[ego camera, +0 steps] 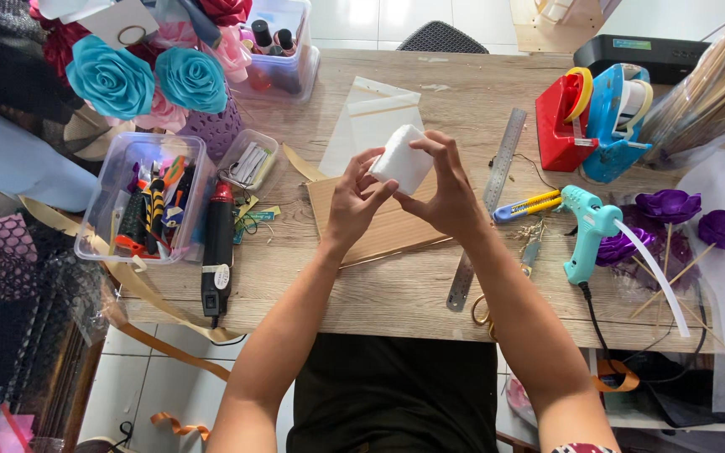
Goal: The person tapes a white foam block and then uses a utility knife and ruler to cut a piece of cardboard on a work table.
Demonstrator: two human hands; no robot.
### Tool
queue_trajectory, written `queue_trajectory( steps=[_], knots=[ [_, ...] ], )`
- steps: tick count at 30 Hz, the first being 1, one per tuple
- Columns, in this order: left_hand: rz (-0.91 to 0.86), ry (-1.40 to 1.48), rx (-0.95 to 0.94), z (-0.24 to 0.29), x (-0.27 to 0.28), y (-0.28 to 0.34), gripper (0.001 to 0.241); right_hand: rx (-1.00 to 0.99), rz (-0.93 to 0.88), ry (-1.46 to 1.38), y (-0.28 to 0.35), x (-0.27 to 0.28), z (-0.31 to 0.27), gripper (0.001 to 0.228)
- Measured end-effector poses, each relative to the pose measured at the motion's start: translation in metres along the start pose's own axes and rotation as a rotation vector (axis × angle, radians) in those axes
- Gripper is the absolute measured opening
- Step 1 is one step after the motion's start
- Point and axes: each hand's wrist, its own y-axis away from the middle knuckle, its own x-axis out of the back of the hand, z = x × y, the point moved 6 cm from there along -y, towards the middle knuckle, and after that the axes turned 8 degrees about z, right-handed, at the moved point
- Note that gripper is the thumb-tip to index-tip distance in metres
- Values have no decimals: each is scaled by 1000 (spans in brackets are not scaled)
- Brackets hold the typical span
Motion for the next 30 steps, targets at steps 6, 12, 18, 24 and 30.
queue_trajectory(
  steps=[6, 12, 18, 24, 30],
  knots=[
    [51, -30, -74, -34, 21, -8, 65, -74, -24, -226, -1, 2, 0, 105],
    [-39, -473, -302, 26, 10, 1, 75, -259, -139, -534, -2, 5, 40, 103],
    [-105, -186, -98, 3, 5, 2, 79, -472, -191, -658, 3, 5, 56, 101],
    [-3, -145, 82, -6, 1, 0, 94, -538, -75, -583, 8, 4, 93, 78],
    [94, -153, 127, -22, 14, -6, 89, -517, 515, 82, 6, 72, 110, 30]
  ],
)
